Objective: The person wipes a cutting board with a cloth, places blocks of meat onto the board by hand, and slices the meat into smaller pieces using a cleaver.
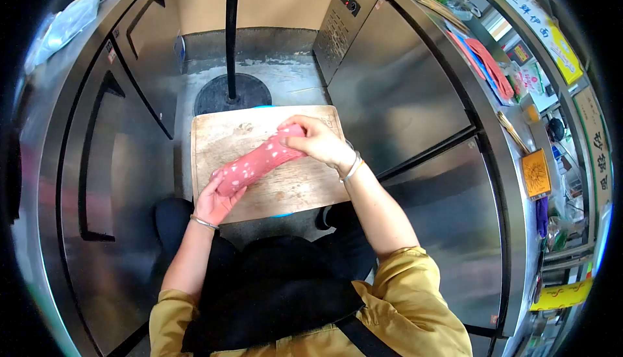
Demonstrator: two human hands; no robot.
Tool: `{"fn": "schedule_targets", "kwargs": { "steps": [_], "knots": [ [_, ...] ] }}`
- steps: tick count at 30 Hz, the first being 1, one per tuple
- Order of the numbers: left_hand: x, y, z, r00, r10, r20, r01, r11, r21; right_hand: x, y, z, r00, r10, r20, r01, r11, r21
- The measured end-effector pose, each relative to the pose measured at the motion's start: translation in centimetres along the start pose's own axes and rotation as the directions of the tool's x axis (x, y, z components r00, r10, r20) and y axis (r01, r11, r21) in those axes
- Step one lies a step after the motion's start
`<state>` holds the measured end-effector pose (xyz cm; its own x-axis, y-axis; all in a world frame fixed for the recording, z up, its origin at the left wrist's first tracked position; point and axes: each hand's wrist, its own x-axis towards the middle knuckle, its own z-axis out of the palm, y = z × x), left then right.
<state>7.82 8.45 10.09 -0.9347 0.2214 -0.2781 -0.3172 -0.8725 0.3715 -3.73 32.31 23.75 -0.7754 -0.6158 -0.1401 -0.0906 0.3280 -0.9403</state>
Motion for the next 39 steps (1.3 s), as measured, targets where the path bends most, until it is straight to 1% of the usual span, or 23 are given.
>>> {"fn": "schedule_targets", "kwargs": {
  "steps": [2, 3, 5, 6, 7, 8, 9, 10, 11, 12, 13, 14, 15, 17, 18, 20, 21, 24, 30, 32, 34, 36, 39],
  "knots": [
    [1.4, 0.9, 0.2, 0.998, -0.026, -0.062, 0.039, 0.975, 0.220, 0.0, 3.3, -0.3, 0.979, 0.141, -0.148, -0.125, 0.986, 0.115],
    [2.5, 0.9, 0.2, 0.997, -0.035, -0.072, 0.050, 0.975, 0.218, 0.1, 5.1, -0.3, 0.978, 0.152, -0.146, -0.135, 0.983, 0.124],
    [4.4, 0.4, -0.4, 0.976, -0.009, -0.219, 0.111, 0.882, 0.457, 0.3, 8.8, -0.5, 0.954, 0.243, -0.177, -0.198, 0.951, 0.239],
    [6.0, -0.5, -2.4, 0.974, -0.020, -0.226, 0.124, 0.880, 0.459, 0.4, 10.7, -0.7, 0.937, 0.302, -0.176, -0.250, 0.931, 0.268],
    [8.1, -1.7, -5.3, 0.968, 0.144, -0.207, 0.046, 0.707, 0.706, 0.5, 12.8, -0.8, 0.934, 0.309, -0.178, -0.254, 0.927, 0.276],
    [9.4, -2.5, -7.0, 0.947, 0.290, -0.137, -0.012, 0.460, 0.888, 0.5, 15.0, -0.7, 0.931, 0.291, -0.218, -0.261, 0.952, 0.157],
    [9.4, -2.4, -6.3, 0.949, 0.280, -0.142, -0.001, 0.455, 0.890, 0.5, 17.2, -0.6, 0.929, 0.269, -0.255, -0.269, 0.962, 0.038],
    [9.2, -2.1, -5.7, 0.936, 0.316, -0.154, 0.068, 0.267, 0.961, 0.3, 19.2, -0.8, 0.944, 0.223, -0.243, -0.247, 0.966, -0.073],
    [8.7, -1.8, -4.7, 0.923, 0.351, -0.156, 0.141, 0.069, 0.988, 0.1, 19.9, -0.9, 0.942, 0.233, -0.243, -0.254, 0.966, -0.057],
    [8.1, -1.6, -3.9, 0.925, 0.342, -0.167, 0.156, 0.059, 0.986, -0.1, 20.1, -0.9, 0.938, 0.126, -0.324, -0.220, 0.937, -0.271],
    [7.3, -1.4, -2.9, 0.894, 0.447, -0.024, 0.120, -0.187, 0.975, -0.4, 20.2, -0.8, 0.925, 0.002, -0.379, -0.196, 0.859, -0.473],
    [6.7, -1.2, -2.0, 0.851, 0.504, 0.145, 0.101, -0.429, 0.898, -0.9, 17.7, -0.9, 0.928, 0.030, -0.371, -0.214, 0.858, -0.467],
    [6.2, -0.9, -1.0, 0.856, 0.496, 0.145, 0.106, -0.443, 0.890, -1.2, 16.5, -0.8, 0.926, 0.034, -0.376, -0.214, 0.867, -0.450],
    [5.7, -0.7, 0.7, 0.832, 0.275, 0.481, -0.163, -0.709, 0.686, -1.4, 15.3, -0.9, 0.935, -0.311, -0.173, 0.083, 0.662, -0.745],
    [5.9, -0.9, 1.0, 0.838, 0.262, 0.479, -0.161, -0.719, 0.676, -1.4, 15.4, -0.4, 0.939, -0.321, -0.122, 0.116, 0.630, -0.768],
    [6.6, -1.3, 1.4, 0.865, 0.071, 0.496, -0.260, -0.783, 0.565, -1.2, 16.1, 0.3, 0.953, -0.291, -0.086, 0.122, 0.628, -0.768],
    [7.0, -1.3, 1.4, 0.870, 0.051, 0.490, -0.264, -0.793, 0.550, -1.0, 16.5, 0.5, 0.965, -0.259, -0.039, 0.133, 0.613, -0.779],
    [8.3, -1.3, 0.8, 0.935, -0.023, 0.354, -0.255, -0.736, 0.627, -0.2, 17.6, 0.5, 0.970, -0.237, -0.050, 0.116, 0.636, -0.763],
    [9.2, -1.0, 0.6, 0.936, -0.035, 0.350, -0.258, -0.745, 0.615, 0.2, 18.4, 0.3, 0.970, -0.221, -0.099, 0.070, 0.648, -0.759],
    [9.4, -1.0, 0.5, 0.956, 0.023, 0.293, -0.209, -0.648, 0.733, 0.2, 18.4, 0.1, 0.969, -0.216, -0.123, 0.057, 0.676, -0.735],
    [9.6, -0.8, 0.5, 0.955, -0.018, 0.296, -0.232, -0.666, 0.709, 0.0, 18.4, 0.2, 0.968, -0.211, -0.135, 0.051, 0.695, -0.718],
    [9.6, -1.1, 1.2, 0.953, -0.041, 0.302, -0.247, -0.681, 0.689, 0.1, 18.2, 0.2, 0.959, -0.254, -0.126, 0.068, 0.635, -0.769],
    [9.0, -1.7, 1.8, 0.952, -0.017, 0.307, -0.223, -0.726, 0.651, -0.1, 17.5, 0.0, 0.963, -0.245, -0.111, 0.077, 0.645, -0.760]
  ]
}}
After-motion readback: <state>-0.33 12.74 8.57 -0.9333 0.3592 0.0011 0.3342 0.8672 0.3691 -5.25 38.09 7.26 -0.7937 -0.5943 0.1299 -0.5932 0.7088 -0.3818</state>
